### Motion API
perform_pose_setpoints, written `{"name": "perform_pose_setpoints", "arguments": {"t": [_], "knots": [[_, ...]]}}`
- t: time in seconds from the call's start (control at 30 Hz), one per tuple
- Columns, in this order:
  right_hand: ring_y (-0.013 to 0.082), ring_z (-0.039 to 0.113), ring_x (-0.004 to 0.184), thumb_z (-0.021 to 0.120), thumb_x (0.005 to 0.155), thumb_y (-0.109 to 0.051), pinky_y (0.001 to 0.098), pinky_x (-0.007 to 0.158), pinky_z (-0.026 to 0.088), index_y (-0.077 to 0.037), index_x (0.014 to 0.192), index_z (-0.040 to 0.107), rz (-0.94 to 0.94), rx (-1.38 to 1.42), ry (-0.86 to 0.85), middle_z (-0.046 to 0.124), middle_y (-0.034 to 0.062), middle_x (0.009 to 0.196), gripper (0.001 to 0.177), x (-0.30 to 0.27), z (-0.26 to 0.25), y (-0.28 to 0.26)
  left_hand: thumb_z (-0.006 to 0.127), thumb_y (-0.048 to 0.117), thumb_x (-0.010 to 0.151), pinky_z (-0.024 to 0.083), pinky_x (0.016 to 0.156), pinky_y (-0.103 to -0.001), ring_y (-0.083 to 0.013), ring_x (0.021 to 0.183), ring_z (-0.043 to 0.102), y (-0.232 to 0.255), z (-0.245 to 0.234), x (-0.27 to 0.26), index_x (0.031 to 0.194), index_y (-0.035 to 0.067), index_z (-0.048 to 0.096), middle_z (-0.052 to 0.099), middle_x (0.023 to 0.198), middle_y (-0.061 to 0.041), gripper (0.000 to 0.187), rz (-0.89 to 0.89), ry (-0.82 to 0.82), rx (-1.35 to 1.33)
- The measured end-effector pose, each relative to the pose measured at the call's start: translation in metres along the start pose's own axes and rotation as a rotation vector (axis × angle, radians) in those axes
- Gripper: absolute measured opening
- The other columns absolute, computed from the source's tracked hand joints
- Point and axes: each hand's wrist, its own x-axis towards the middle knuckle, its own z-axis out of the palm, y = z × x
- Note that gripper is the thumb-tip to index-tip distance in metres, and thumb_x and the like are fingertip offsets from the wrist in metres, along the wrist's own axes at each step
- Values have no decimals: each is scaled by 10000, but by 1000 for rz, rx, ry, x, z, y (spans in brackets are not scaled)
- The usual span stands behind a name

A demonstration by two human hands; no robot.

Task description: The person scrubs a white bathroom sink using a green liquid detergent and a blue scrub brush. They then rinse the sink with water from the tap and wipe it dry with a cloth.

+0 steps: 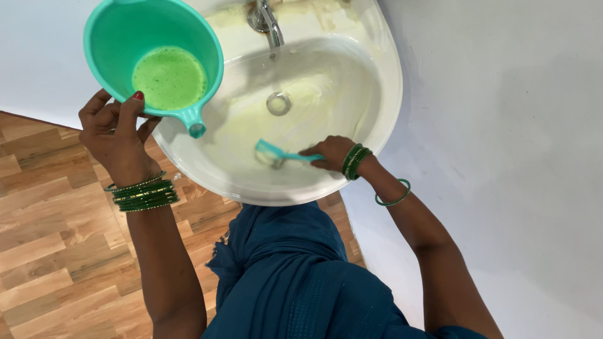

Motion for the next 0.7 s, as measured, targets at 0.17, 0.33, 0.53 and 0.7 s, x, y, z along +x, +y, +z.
{"name": "perform_pose_setpoints", "arguments": {"t": [0.17, 0.33, 0.53, 0.7], "knots": [[258, 699, 720, 655, 952, -286, 422, 628, 562, -242, 1447, 573, 62, -182, 244, 713, 92, 826, 504, 10, 14, -32, 825, 31, 898, 741, 727, -336, -176, 893, 767, 5, -1, -7, 851, -83, 702, 530, 1370, -139, 174, 17, 7, 51], [261, 681, 674, 650, 936, -237, 416, 591, 564, -269, 1497, 512, -44, -68, 250, 676, 89, 852, 578, -4, 28, -62, 815, 41, 825, 709, 664, -295, -165, 787, 732, 11, -1, -13, 908, 6, 678, 613, 1265, -182, 164, -56, 84, 38], [280, 676, 721, 639, 952, -239, 428, 632, 560, -260, 1506, 497, -22, -27, 209, 661, 106, 871, 572, -6, 35, -56, 831, 49, 875, 708, 681, -305, -166, 842, 743, 5, -5, -15, 851, -70, 714, 537, 1343, -130, 169, 19, 41, 82], [303, 687, 769, 634, 961, -283, 451, 668, 558, -213, 1450, 550, 90, -23, 399, 695, 136, 862, 500, 37, 49, -17, 838, 57, 883, 716, 703, -308, -161, 841, 721, -1, -5, -15, 873, -76, 738, 504, 1349, -121, 166, 7, 19, 56]]}}
